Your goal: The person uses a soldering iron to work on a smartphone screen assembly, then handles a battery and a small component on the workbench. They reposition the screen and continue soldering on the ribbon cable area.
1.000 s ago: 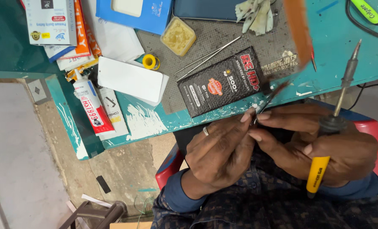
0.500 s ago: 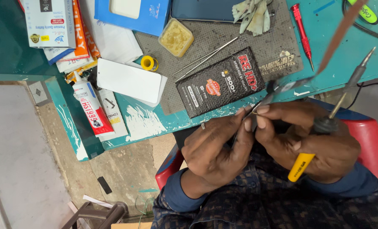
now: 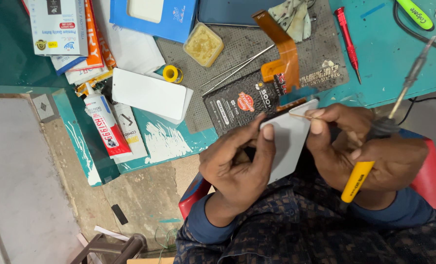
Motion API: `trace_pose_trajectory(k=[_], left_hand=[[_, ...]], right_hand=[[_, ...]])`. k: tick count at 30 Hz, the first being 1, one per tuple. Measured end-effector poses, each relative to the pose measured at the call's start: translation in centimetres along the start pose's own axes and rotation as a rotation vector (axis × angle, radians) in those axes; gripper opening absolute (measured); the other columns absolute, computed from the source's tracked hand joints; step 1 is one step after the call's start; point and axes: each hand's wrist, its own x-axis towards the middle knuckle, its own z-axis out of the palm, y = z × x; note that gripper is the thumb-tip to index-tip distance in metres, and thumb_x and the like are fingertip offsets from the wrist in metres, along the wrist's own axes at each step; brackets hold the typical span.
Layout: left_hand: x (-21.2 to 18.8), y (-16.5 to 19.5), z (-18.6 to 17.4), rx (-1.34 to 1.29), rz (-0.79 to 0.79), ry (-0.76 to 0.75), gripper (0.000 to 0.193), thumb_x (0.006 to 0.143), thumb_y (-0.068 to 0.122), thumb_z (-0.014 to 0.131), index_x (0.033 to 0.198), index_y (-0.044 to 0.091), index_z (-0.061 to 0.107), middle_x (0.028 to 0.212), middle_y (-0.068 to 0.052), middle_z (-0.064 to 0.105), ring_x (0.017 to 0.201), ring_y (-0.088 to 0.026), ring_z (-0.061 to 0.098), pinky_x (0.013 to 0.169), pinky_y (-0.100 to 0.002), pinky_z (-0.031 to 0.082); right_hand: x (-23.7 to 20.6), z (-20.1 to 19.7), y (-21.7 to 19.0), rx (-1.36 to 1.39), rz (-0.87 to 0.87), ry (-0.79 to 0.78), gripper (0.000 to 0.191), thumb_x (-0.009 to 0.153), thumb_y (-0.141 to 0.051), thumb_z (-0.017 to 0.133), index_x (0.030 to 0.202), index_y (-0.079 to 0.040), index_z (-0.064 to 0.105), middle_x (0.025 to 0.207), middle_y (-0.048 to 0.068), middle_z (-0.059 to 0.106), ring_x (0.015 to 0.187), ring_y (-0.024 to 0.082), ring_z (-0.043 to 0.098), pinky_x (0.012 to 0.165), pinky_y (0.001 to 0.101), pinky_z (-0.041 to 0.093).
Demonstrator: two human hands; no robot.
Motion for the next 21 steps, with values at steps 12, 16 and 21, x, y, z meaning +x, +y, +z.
trace_pose_trajectory(k=[12,16,21], left_hand=[[-0.4,-2.2,-0.8,-0.339,-0.156,0.018,0.021,0.101,-0.007,0.073,0.121,-0.008,0.071,0.098,-0.01,0.077,0.089,-0.007,0.071,0.081,-0.02,0.058],[-0.4,-2.4,-1.1,-0.371,-0.183,0.027,0.022,0.101,-0.008,0.073,0.122,-0.008,0.071,0.098,-0.01,0.077,0.089,-0.007,0.071,0.081,-0.019,0.056],[-0.4,-2.7,-0.9,-0.383,-0.163,0.03,0.021,0.101,-0.008,0.072,0.121,-0.008,0.071,0.099,-0.012,0.077,0.091,-0.008,0.072,0.082,-0.02,0.057]], right_hand=[[-2.6,-1.5,2.0,-0.09,0.361,0.011,0.02,0.106,0.006,0.064,0.121,0.007,0.051,0.105,0.017,0.069,0.086,0.019,0.07,0.076,0.0235,0.058],[-3.0,-2.5,2.3,-0.149,0.236,-0.017,0.018,0.117,0.002,0.064,0.129,0.005,0.051,0.116,0.016,0.067,0.102,0.02,0.073,0.091,0.0233,0.061],[-3.1,-2.7,2.7,-0.117,0.2,0.034,0.019,0.12,-0.001,0.063,0.129,0.004,0.047,0.117,0.016,0.067,0.105,0.021,0.074,0.093,0.0245,0.061]])
